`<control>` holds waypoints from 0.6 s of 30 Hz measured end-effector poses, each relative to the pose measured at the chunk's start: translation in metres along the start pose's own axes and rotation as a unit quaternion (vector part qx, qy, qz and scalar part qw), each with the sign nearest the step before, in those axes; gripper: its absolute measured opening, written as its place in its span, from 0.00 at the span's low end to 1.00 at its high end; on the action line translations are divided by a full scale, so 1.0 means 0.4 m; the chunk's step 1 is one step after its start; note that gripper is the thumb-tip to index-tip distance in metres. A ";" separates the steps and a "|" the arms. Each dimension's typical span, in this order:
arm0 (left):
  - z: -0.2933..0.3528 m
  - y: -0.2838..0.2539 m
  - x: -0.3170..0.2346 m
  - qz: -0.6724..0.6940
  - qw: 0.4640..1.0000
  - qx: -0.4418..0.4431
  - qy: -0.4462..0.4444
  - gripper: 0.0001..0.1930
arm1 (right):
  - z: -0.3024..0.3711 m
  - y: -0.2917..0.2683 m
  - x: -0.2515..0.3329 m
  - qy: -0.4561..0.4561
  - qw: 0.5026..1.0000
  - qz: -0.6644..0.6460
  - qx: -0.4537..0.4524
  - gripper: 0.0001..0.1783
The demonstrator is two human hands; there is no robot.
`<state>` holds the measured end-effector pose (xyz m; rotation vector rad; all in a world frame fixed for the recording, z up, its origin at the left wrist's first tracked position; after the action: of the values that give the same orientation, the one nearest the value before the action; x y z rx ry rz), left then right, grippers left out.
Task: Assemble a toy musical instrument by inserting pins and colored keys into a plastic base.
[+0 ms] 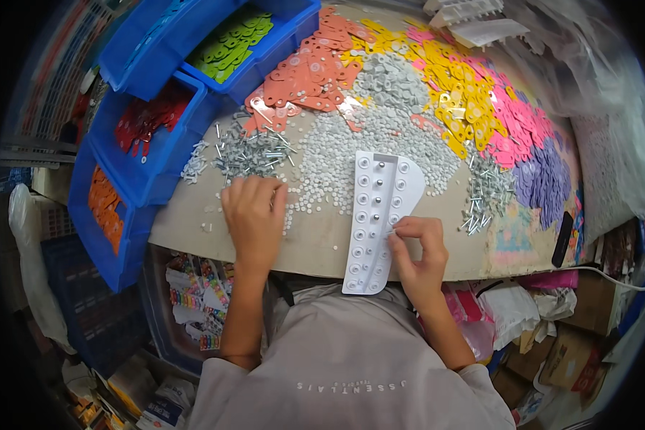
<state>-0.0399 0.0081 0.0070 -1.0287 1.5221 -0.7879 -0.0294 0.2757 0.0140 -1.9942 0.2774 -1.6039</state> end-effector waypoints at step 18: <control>0.014 0.031 0.012 -0.016 0.996 0.055 -0.063 0.07 | -0.016 0.009 0.028 -0.093 0.981 0.138 0.095 0.10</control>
<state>-0.0372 0.0090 -0.0073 -1.0039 1.3430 -0.8046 -0.0318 0.2654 0.0224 -1.8525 0.3012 -1.2159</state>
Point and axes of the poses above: each hand's wrist, its own z-axis away from the middle knuckle, its own y-axis out of the palm, x = y × z, the point moved 4 cm from there along -z, towards the middle knuckle, and after that the axes turned 12 degrees about x, right-handed, at the moved point
